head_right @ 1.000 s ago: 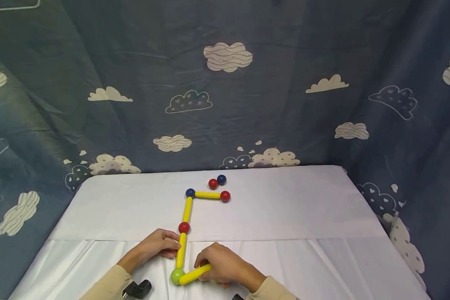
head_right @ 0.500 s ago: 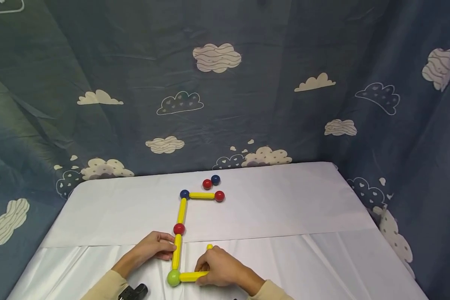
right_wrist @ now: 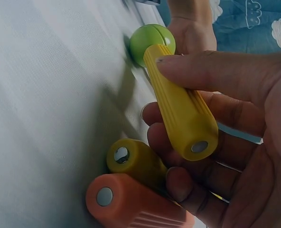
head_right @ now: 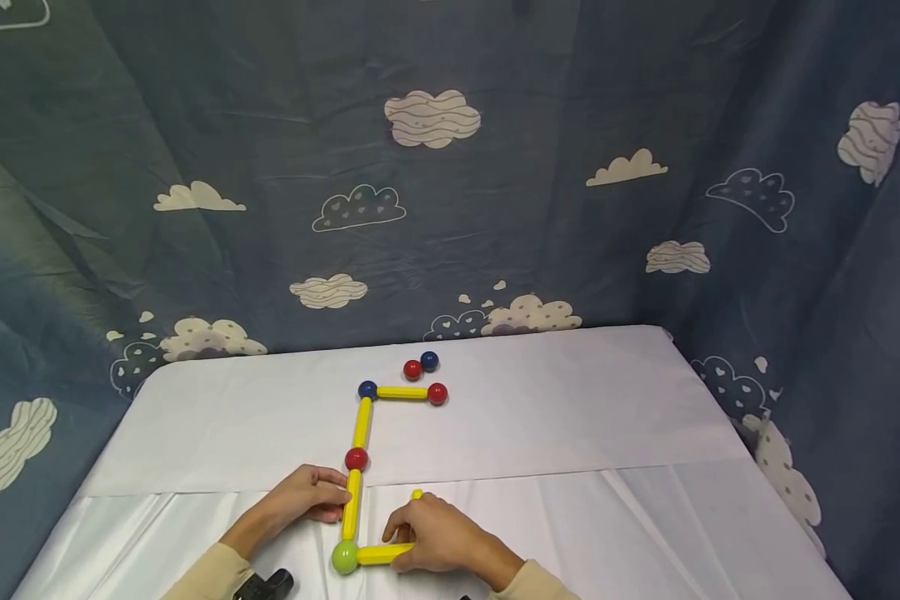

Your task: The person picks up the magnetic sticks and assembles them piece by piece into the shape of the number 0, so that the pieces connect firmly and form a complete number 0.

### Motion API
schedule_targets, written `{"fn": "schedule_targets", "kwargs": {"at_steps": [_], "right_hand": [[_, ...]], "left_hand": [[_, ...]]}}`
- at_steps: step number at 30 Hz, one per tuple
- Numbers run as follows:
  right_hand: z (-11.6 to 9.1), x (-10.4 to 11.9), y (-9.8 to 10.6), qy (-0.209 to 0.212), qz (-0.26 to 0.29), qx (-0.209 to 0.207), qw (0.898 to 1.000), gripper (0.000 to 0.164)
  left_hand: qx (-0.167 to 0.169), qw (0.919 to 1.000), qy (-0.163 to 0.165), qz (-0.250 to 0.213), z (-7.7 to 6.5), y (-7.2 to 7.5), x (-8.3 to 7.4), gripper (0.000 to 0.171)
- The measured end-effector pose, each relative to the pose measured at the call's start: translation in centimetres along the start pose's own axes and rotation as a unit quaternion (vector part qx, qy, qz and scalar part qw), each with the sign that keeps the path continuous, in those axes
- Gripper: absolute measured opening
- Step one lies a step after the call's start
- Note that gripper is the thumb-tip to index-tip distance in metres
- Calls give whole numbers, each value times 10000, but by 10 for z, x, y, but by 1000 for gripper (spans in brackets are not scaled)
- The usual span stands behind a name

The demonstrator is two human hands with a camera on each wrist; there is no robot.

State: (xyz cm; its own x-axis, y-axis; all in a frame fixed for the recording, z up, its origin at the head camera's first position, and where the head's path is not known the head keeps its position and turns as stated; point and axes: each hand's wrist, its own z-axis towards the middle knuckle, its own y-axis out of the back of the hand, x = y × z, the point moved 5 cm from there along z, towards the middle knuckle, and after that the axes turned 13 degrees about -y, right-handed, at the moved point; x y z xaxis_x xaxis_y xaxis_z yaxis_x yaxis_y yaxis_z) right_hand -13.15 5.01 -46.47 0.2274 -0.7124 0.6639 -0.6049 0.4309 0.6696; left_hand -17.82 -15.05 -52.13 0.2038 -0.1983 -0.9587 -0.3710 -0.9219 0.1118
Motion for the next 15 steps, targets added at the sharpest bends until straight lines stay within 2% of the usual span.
{"fn": "schedule_targets", "kwargs": {"at_steps": [4, 8, 15], "right_hand": [[0, -1, -1, -38, -21, 4, 10000, 19], [1, 0, -3, 12, 4, 60, 10000, 20], [1, -1, 0, 39, 46, -17, 10000, 20]], "left_hand": [[-45, 10000, -70, 25, -7, -1, -1, 38], [8, 9993, -120, 343, -24, -1, -5, 36], [610, 9939, -173, 903, -55, -14, -16, 31]]}}
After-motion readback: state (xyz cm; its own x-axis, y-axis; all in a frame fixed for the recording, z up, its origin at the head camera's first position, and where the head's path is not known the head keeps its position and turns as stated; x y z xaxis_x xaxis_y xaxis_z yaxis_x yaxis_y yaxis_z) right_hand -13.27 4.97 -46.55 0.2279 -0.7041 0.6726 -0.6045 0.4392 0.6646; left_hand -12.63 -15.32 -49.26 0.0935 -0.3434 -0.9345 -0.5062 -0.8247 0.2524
